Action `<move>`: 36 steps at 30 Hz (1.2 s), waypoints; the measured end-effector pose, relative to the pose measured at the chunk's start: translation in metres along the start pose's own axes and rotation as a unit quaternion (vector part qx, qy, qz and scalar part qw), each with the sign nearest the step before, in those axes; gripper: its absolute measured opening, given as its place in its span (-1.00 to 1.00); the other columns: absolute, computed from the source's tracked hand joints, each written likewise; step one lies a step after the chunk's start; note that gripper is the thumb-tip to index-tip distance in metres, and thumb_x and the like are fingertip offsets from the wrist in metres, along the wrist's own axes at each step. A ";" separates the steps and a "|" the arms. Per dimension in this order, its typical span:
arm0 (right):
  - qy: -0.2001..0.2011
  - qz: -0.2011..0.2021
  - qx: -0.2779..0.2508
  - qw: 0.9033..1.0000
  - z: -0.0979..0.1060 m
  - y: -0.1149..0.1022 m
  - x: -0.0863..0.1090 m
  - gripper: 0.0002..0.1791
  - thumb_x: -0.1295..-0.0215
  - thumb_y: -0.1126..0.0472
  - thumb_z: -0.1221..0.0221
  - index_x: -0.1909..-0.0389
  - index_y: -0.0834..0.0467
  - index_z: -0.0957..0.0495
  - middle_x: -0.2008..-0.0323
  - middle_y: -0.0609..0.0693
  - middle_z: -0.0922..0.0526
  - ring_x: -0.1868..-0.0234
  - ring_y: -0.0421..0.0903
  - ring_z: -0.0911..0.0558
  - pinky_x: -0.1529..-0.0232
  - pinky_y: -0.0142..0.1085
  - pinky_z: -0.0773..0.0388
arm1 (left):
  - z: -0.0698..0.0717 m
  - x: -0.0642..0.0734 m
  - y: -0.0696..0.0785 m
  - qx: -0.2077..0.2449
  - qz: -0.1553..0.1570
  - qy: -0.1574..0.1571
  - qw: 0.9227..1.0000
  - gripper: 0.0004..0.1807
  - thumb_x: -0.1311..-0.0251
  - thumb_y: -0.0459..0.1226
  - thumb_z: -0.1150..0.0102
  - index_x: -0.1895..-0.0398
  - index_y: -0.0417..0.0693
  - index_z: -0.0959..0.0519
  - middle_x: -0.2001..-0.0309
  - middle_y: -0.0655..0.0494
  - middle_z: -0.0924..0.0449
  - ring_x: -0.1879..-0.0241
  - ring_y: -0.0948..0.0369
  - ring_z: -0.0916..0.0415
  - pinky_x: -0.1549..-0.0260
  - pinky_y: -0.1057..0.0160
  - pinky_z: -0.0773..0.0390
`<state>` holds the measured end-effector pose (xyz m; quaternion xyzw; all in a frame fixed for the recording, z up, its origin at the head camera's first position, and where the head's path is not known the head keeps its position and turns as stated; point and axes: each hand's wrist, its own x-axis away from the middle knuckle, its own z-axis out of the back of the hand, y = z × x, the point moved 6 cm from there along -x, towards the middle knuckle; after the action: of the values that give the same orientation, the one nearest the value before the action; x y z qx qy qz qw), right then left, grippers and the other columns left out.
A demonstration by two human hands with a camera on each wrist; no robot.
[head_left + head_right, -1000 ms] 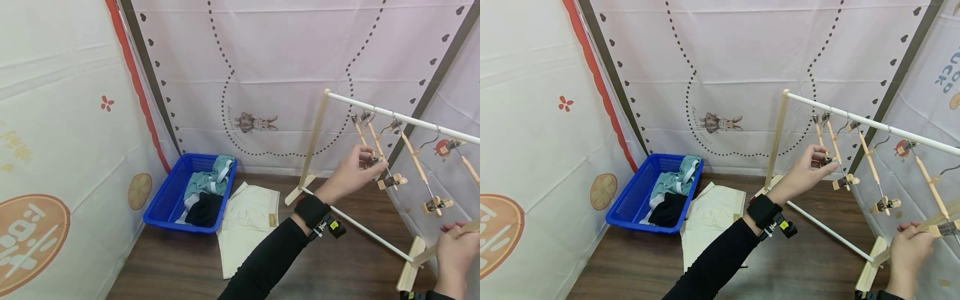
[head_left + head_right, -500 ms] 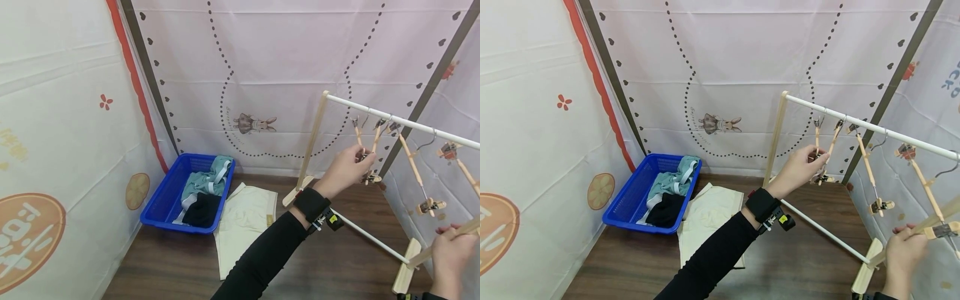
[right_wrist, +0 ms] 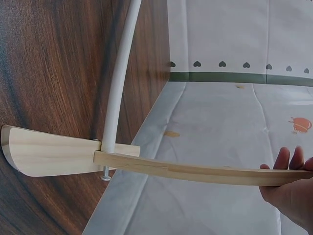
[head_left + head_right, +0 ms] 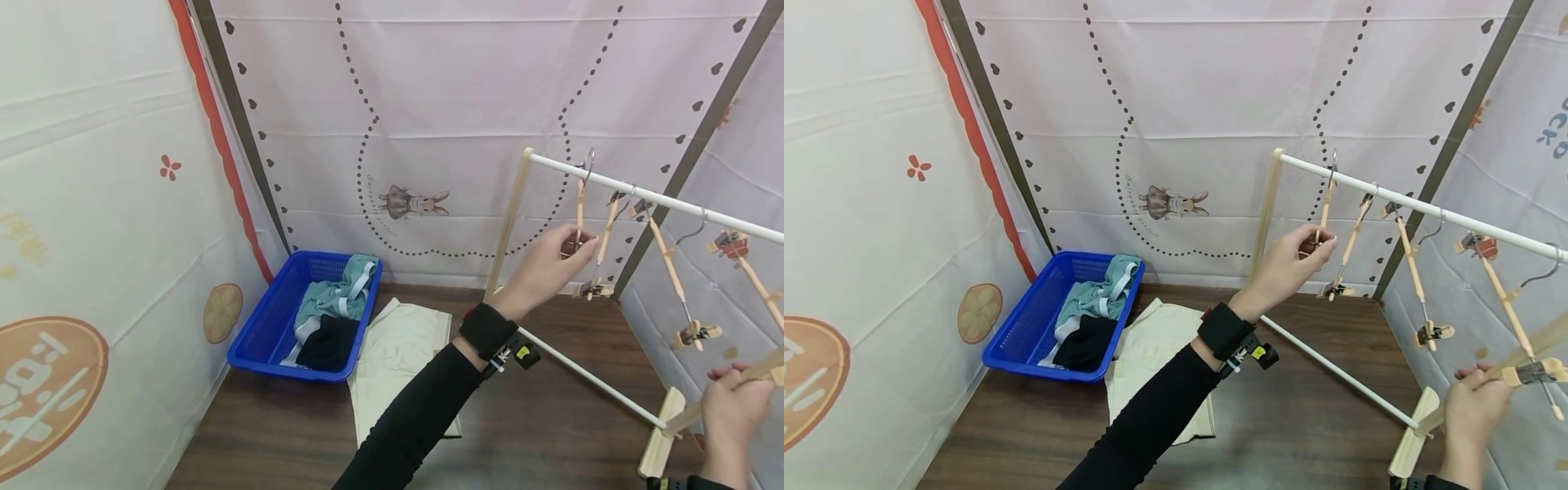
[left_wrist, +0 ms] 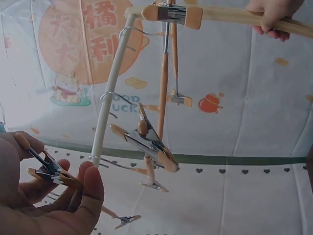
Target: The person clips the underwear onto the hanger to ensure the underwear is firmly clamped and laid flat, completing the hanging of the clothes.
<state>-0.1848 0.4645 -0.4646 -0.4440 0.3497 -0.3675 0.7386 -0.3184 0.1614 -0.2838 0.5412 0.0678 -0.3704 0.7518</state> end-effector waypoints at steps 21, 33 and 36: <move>0.003 0.017 0.004 1.000 0.001 -0.003 -0.001 -0.71 -0.54 0.23 0.26 0.18 -0.33 -0.16 0.54 -0.52 -0.31 0.49 -0.60 -0.32 0.41 -0.68 -0.20 | 0.007 0.161 -0.079 -0.038 0.090 0.073 0.993 -0.92 -0.31 -0.22 -0.33 0.18 0.06 -0.64 0.29 0.33 -0.57 0.38 0.49 -0.44 0.36 0.52 -0.50; 0.004 0.021 -0.006 1.000 0.003 -0.005 -0.001 -0.70 -0.53 0.25 0.27 0.19 -0.31 -0.17 0.55 -0.52 -0.31 0.48 -0.58 -0.32 0.35 -0.67 -0.22 | -0.012 0.234 -0.130 -0.126 0.156 0.077 0.977 -0.90 -0.25 -0.25 -0.36 0.25 -0.01 -0.62 0.33 0.25 -0.53 0.40 0.44 -0.37 0.40 0.50 -0.44; -0.003 0.016 0.000 1.000 0.001 -0.004 0.000 -0.69 -0.52 0.26 0.27 0.20 -0.32 -0.17 0.58 -0.56 -0.30 0.49 -0.58 -0.31 0.31 -0.60 -0.22 | -0.011 0.254 -0.144 -0.143 0.197 0.067 0.968 -0.89 -0.21 -0.25 -0.37 0.29 -0.02 -0.62 0.35 0.28 -0.52 0.40 0.45 -0.37 0.41 0.46 -0.45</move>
<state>-0.1846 0.4636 -0.4609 -0.4393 0.3549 -0.3545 0.7453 -0.2237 0.0279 -0.5258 0.4541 0.0627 -0.1642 0.8735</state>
